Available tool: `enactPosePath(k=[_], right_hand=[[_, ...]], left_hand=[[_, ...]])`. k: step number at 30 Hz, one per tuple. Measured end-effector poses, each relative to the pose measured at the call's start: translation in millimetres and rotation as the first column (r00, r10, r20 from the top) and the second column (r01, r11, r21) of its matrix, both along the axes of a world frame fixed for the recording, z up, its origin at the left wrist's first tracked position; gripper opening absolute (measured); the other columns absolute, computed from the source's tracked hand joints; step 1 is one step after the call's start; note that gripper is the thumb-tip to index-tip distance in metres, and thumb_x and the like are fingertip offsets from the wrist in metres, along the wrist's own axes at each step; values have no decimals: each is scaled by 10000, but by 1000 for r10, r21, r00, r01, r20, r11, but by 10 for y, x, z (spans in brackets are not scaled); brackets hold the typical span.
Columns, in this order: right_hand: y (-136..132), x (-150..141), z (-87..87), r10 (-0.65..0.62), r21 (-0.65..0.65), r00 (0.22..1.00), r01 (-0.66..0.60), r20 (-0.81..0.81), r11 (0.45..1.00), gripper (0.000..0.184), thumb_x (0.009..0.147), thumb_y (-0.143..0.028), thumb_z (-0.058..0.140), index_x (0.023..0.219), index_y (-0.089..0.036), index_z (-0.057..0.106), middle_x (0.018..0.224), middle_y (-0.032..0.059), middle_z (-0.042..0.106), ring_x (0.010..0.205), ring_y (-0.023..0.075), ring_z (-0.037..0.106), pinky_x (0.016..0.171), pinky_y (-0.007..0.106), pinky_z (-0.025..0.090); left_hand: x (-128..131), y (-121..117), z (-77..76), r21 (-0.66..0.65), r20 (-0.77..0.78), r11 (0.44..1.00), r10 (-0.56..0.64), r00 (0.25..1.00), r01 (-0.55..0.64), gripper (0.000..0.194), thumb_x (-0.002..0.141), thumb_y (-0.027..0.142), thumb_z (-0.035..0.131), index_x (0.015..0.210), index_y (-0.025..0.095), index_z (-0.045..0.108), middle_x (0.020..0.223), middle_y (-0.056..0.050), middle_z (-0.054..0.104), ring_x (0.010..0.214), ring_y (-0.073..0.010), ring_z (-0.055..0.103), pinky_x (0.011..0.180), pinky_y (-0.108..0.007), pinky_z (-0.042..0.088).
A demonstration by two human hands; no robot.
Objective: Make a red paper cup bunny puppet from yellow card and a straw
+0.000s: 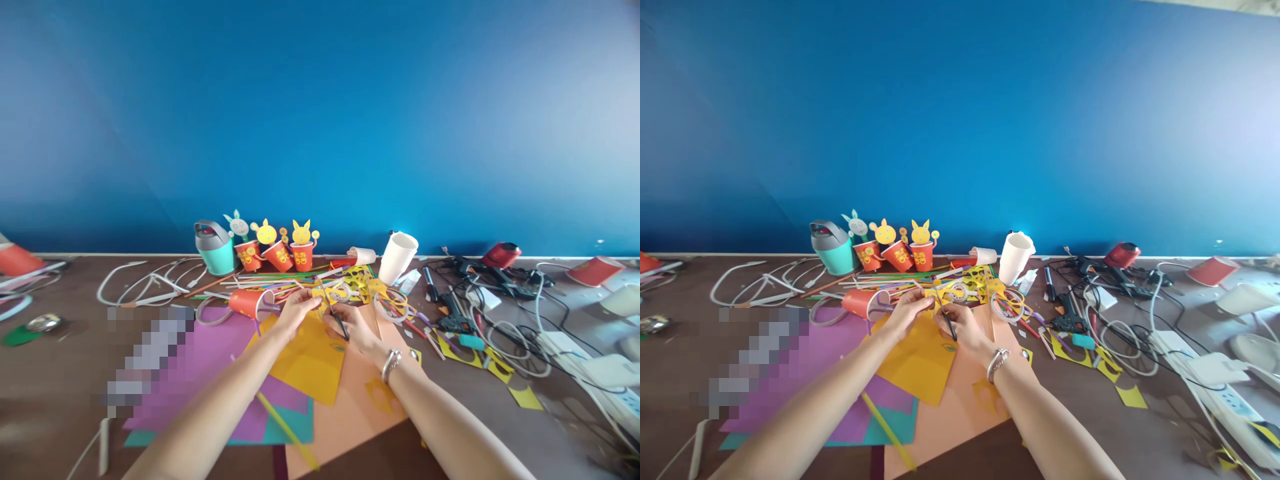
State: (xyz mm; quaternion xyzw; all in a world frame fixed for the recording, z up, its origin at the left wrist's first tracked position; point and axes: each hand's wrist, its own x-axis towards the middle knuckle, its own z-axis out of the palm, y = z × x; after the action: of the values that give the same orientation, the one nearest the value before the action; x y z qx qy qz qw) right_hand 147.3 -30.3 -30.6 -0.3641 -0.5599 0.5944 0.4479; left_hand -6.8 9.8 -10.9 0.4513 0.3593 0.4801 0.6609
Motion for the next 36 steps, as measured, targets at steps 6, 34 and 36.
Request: enactPosePath(k=[6, 34, 36], right_hand=[[-16, -1, 62, -11, 3, 999, 11, 33, 1000, 243, 743, -343, 673, 692, -162, 520, 531, -67, 333, 445, 59, 274, 429, 218, 209], [-38, -1, 130, 46, -33, 998, -47, -33, 998, 298, 730, -371, 690, 667, -164, 485, 529, -76, 318, 434, 46, 259, 431, 225, 171], [-39, 2, 131, 42, -20, 999, -43, -21, 999, 291, 741, -371, 684, 670, -162, 494, 534, -71, 325, 439, 49, 264, 434, 225, 181]], left_hand=[[2, 1, 12, -9, 37, 1000, 11, 999, -11, 210, 560, 287, 787, 614, 152, 635, 589, 17, 601, 580, -101, 506, 611, -231, 378], [-35, 20, 13, 45, -76, 999, -3, 997, 7, 231, 596, 338, 761, 589, 158, 617, 572, 17, 567, 573, -107, 488, 591, -234, 373], [-31, 12, 12, 34, -42, 999, -2, 999, 4, 226, 600, 328, 761, 583, 159, 614, 574, 18, 568, 571, -101, 485, 586, -228, 367]])
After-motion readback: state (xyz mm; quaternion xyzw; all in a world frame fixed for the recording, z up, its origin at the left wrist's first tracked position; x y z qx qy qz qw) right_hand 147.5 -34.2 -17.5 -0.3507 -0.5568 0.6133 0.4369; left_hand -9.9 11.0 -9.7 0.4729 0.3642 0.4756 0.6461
